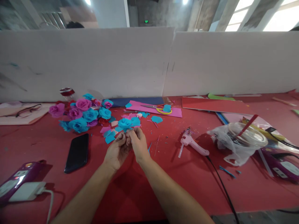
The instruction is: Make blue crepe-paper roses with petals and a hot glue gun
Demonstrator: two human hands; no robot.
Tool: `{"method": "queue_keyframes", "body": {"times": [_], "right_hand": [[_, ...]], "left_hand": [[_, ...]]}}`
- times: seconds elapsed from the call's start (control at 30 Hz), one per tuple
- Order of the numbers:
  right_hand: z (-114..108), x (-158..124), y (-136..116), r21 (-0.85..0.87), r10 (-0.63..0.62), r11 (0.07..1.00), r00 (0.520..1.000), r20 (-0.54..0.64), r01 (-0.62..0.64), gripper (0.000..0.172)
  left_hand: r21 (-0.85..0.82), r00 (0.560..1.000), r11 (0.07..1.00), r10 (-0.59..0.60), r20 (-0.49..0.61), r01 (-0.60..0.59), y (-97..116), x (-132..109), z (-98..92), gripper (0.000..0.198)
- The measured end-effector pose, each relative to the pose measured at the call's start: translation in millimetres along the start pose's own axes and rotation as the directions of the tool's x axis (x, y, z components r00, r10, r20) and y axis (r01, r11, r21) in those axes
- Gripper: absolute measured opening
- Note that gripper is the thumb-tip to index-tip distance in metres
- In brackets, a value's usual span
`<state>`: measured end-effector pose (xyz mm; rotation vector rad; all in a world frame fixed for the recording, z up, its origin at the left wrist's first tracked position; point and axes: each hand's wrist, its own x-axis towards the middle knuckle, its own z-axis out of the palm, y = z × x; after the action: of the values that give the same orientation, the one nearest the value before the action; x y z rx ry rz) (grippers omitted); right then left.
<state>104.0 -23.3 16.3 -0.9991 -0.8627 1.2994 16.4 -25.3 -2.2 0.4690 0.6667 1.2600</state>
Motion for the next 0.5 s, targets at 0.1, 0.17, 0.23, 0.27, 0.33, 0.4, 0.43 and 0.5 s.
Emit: {"method": "queue_keyframes", "body": {"times": [0.1,0.17,0.23,0.27,0.33,0.4,0.43,0.5], "right_hand": [[-0.6,-2.0,-0.6,0.021,0.000,1.000,1.000,-0.021,0.000,0.015],[-1.0,-1.9,0.7,0.027,-0.003,1.000,1.000,-0.004,0.003,0.015],[-0.9,-0.8,2.9,0.011,-0.005,1.000,1.000,0.015,0.005,0.017],[-0.7,0.1,4.0,0.001,-0.006,1.000,1.000,0.015,0.006,0.019],[0.1,2.1,6.0,-0.013,-0.003,1.000,1.000,0.000,0.003,0.021],[0.9,3.6,7.0,-0.015,-0.002,1.000,1.000,-0.024,0.002,0.022],[1.1,4.1,7.1,-0.015,-0.001,1.000,0.999,-0.037,0.001,0.021],[0.9,4.1,6.4,-0.005,-0.004,1.000,0.998,-0.056,0.003,0.020]], "left_hand": [[-0.042,1.000,0.999,-0.002,-0.026,0.001,-0.2,1.0,-1.5,0.017],[-0.055,1.000,0.998,-0.010,-0.030,0.008,-0.1,1.1,-2.0,0.017],[-0.031,1.000,0.999,-0.009,0.000,0.009,0.1,0.6,-1.6,0.017],[-0.014,1.000,1.000,-0.005,0.012,0.005,0.2,0.1,-1.0,0.017],[0.011,1.000,1.000,0.000,0.013,-0.001,0.5,-0.9,0.7,0.015],[0.021,1.000,1.000,0.001,-0.006,-0.001,0.5,-1.7,2.4,0.014],[0.020,1.000,1.000,-0.004,-0.017,0.004,0.2,-1.9,2.9,0.013],[0.016,0.999,1.000,-0.019,-0.028,0.019,-0.5,-1.7,3.2,0.014]]}}
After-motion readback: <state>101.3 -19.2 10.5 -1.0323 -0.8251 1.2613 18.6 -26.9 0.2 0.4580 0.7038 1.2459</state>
